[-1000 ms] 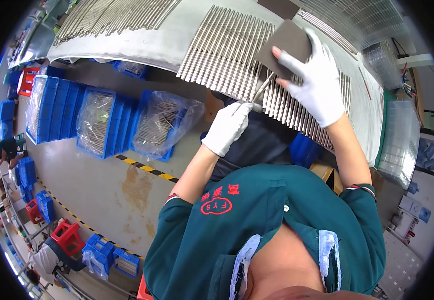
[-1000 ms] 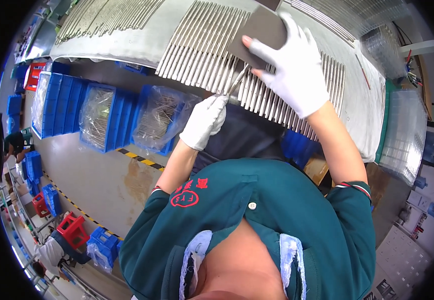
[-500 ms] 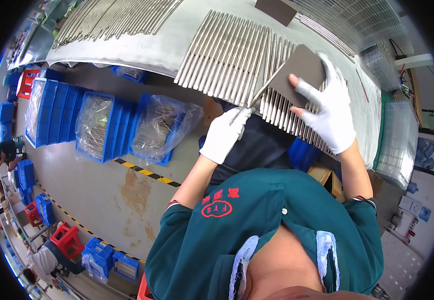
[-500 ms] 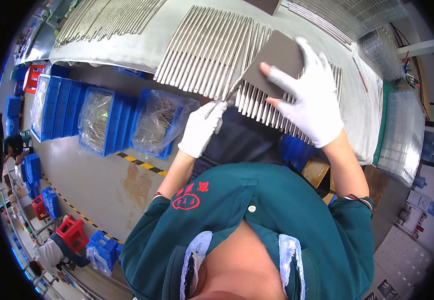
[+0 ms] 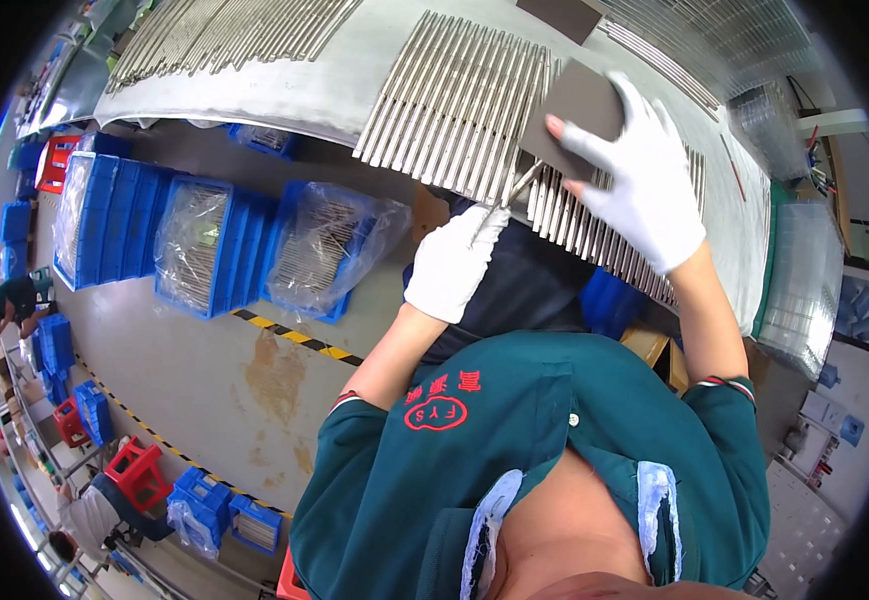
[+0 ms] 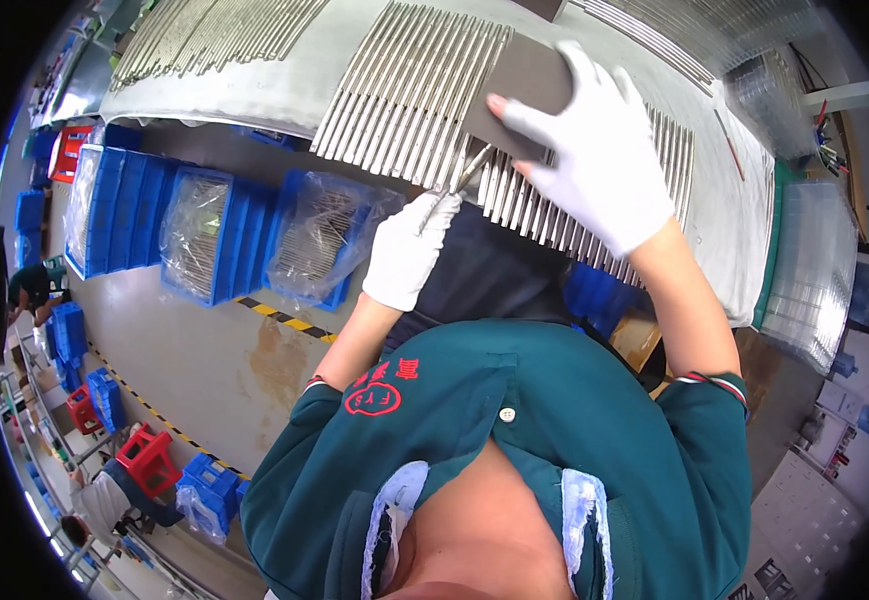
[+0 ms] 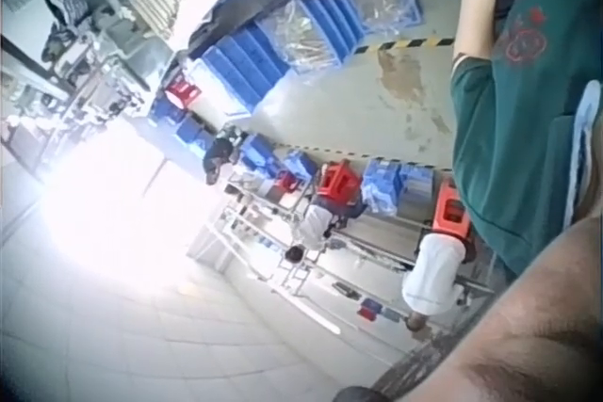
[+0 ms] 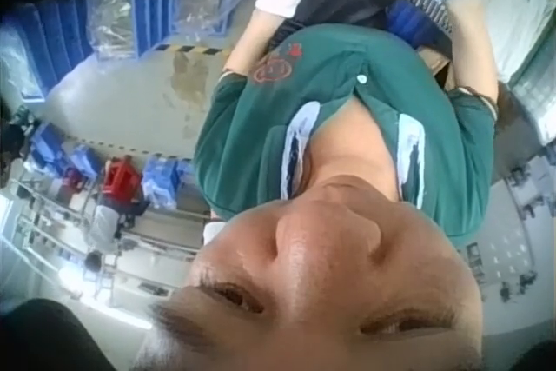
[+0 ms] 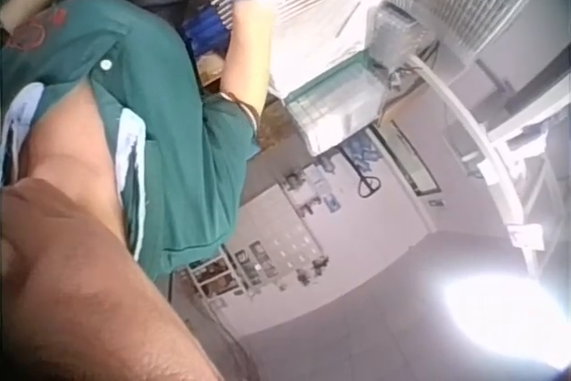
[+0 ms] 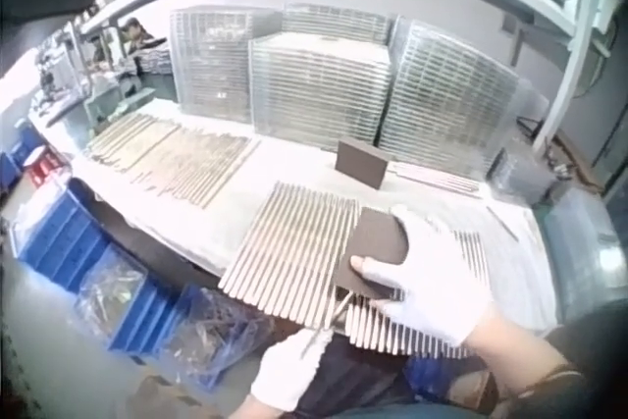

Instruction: The worker aligns, inspects, and uses a sanding block on long thin metal rods at a manufacturing workbench.

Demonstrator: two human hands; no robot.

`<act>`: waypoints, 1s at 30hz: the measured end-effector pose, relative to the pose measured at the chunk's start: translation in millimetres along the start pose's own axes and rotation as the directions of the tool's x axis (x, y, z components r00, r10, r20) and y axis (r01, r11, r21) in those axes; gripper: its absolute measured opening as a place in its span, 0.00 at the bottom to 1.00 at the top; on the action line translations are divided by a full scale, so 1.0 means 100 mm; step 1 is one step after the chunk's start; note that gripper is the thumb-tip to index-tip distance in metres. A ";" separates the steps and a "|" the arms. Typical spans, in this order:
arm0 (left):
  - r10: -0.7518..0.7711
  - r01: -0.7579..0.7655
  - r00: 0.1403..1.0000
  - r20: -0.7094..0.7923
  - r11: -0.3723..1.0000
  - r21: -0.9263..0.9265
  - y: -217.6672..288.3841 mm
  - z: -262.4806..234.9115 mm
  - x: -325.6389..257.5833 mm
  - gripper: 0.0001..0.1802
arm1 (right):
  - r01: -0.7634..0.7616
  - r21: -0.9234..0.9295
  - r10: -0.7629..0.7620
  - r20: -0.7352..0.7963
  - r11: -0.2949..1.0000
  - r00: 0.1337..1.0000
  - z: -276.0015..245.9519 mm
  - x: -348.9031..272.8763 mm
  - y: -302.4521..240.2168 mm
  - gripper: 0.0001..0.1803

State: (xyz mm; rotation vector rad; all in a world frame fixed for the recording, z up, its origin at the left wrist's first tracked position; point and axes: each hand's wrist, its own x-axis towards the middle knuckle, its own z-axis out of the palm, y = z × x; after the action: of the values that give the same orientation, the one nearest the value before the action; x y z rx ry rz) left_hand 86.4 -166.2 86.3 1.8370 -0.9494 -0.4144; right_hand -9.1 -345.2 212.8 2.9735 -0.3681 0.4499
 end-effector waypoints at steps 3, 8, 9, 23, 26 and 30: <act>0.016 -0.014 1.000 -0.017 0.991 0.130 0.03 0.00 0.01 0.12 | -0.041 -0.004 0.041 0.011 0.999 0.999 0.02 0.08 -0.05 0.31; 0.100 -0.094 0.992 -0.079 0.993 0.073 -0.05 0.03 0.00 0.12 | -0.129 0.064 0.123 0.092 0.990 0.988 -0.07 -0.46 0.13 0.33; 0.045 -0.043 0.998 -0.048 0.999 0.031 0.00 0.00 0.01 0.11 | -0.131 0.061 0.125 0.093 0.990 0.988 -0.09 -0.52 0.17 0.33; 0.062 -0.052 0.996 -0.064 0.987 0.150 0.01 0.00 0.01 0.11 | -0.052 0.051 0.053 -0.012 0.997 0.999 0.09 0.10 -0.09 0.30; -0.014 0.022 0.999 -0.033 0.973 0.228 0.01 -0.03 0.00 0.11 | -0.063 0.100 0.059 0.043 0.993 0.997 0.03 -0.13 -0.01 0.32; -0.006 0.006 1.000 -0.001 1.000 0.005 -0.09 0.01 0.00 0.11 | -0.074 0.088 0.066 0.087 0.993 0.994 -0.02 -0.20 0.03 0.33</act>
State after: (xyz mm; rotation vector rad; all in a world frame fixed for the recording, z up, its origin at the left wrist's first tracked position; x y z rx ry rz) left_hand 89.4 -165.0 77.6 1.8454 -0.9453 -0.4151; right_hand -29.0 -343.7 208.4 3.0833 -0.4741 0.3580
